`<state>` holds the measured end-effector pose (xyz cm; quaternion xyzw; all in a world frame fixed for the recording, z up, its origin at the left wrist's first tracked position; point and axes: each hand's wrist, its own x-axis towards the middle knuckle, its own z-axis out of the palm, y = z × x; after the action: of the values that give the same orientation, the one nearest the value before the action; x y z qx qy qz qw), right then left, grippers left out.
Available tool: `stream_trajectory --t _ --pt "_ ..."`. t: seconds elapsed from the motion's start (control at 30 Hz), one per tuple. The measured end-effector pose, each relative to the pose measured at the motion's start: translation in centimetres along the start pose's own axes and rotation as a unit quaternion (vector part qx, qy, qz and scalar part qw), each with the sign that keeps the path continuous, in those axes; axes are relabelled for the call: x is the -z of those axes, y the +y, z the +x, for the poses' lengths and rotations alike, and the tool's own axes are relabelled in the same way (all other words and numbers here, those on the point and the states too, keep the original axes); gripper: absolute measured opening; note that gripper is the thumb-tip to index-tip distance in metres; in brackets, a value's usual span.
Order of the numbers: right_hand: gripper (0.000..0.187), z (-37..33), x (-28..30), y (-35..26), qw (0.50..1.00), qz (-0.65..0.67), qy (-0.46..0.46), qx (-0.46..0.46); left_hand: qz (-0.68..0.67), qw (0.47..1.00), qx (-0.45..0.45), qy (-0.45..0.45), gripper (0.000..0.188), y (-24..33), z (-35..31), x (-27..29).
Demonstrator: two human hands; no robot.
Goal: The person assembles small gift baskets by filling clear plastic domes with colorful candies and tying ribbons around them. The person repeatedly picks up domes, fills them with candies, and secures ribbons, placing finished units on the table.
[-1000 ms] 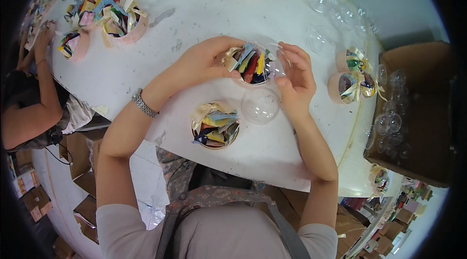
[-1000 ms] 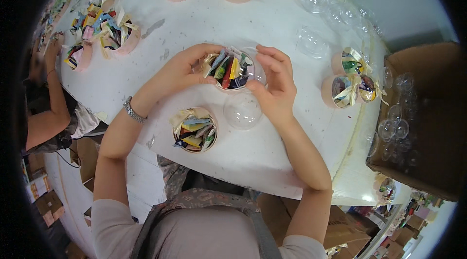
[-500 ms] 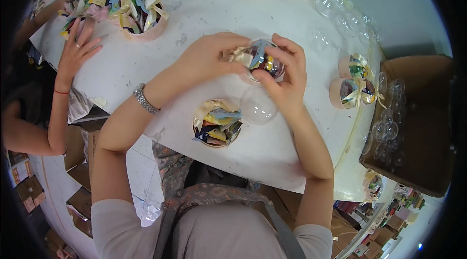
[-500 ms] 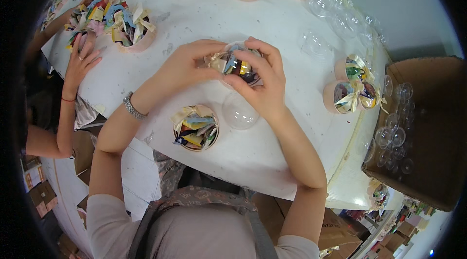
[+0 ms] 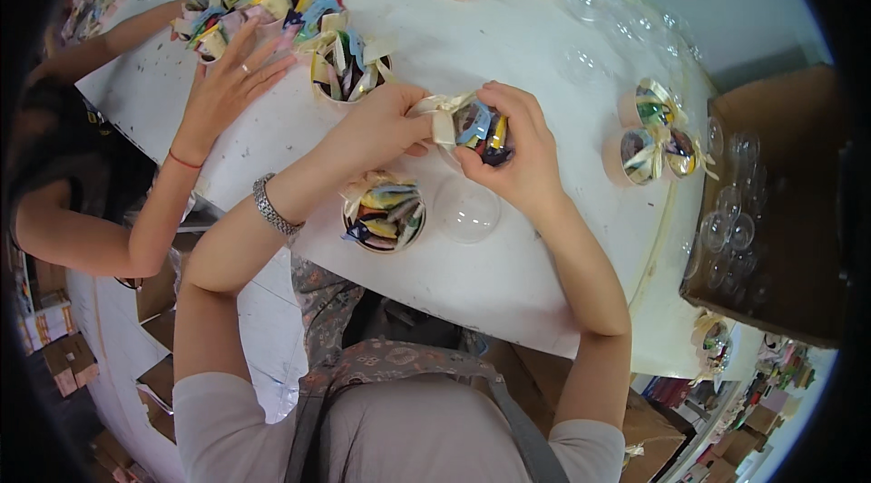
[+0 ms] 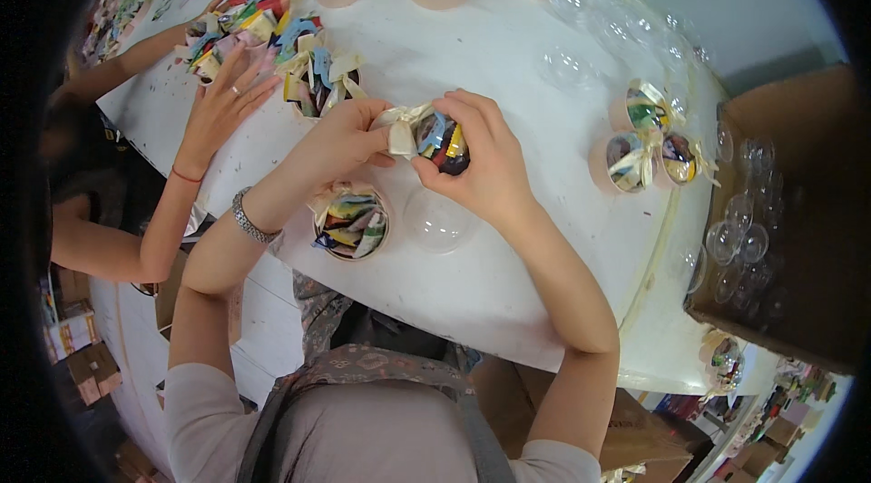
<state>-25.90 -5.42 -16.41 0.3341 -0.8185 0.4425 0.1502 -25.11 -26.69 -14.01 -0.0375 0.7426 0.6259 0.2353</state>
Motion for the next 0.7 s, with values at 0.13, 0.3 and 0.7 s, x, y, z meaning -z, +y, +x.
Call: stream_trajectory --t 0.13,0.3,0.7 --pt "0.061 -2.2 1.0 -0.5 0.995 -0.089 0.045 0.004 -0.065 0.997 0.002 -0.030 0.029 0.9 1.3 -2.1" --pt "0.074 -3.2 1.7 -1.8 0.988 -0.153 0.021 -0.013 -0.099 0.991 -0.051 -0.071 0.040 2.7 2.5 -3.5" --pt "0.095 -0.9 6.2 0.3 0.920 0.193 -0.173 -0.295 0.316 0.933 -0.135 -0.106 0.074 7.2 2.9 -4.5"
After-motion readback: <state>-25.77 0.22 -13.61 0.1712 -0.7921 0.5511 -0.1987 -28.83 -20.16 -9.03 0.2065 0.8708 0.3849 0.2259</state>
